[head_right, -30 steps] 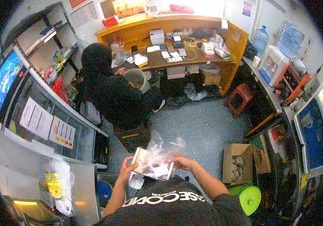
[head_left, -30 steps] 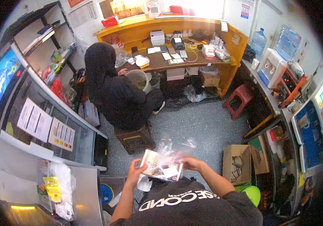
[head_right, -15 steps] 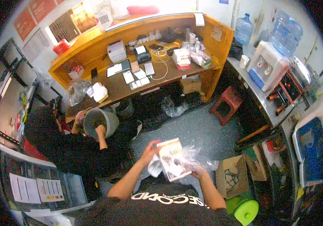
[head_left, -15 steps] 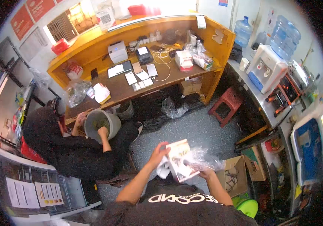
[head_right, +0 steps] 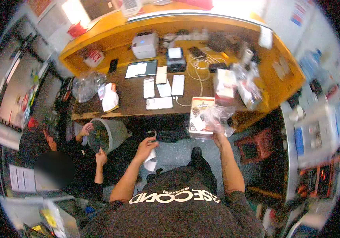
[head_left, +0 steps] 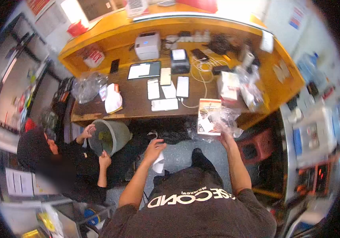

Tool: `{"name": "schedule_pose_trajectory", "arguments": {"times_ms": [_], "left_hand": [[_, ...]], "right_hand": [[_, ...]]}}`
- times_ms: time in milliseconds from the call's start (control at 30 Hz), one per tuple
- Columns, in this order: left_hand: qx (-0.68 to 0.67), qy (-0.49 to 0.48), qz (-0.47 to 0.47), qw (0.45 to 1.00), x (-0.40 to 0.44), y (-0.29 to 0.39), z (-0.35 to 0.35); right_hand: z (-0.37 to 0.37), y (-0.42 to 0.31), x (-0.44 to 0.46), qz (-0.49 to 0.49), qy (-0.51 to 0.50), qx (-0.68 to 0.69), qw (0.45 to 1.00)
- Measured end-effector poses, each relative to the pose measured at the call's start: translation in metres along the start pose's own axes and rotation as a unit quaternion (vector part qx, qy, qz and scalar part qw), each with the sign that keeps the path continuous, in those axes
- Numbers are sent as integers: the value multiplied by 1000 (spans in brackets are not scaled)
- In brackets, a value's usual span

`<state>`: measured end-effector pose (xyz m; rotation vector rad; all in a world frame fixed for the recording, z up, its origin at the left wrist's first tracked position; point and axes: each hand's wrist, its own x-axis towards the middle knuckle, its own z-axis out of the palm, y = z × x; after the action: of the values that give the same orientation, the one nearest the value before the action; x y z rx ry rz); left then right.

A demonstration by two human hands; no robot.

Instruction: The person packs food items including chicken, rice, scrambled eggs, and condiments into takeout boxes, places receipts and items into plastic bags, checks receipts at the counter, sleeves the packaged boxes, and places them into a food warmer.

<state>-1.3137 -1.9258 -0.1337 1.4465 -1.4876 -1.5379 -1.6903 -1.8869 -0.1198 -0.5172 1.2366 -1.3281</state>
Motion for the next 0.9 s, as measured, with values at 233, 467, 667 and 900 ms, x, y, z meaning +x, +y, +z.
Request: {"name": "schedule_pose_trajectory", "arguments": {"times_ms": [233,467,667,900], "left_hand": [[-177,256,-202,929,-23,-41,-6],[-122,282,-225,925,30,-10,-7],[116,193,-45,973,178,48,-75],[398,70,-91,910,360,109,-131]], "right_hand": [[-28,-49,155,65,-61,54,995],[4,-14,92,-125,139,-333,924],[124,-68,199,-112,-114,-286,945],[184,-100,404,-178,76,-233,953]]}}
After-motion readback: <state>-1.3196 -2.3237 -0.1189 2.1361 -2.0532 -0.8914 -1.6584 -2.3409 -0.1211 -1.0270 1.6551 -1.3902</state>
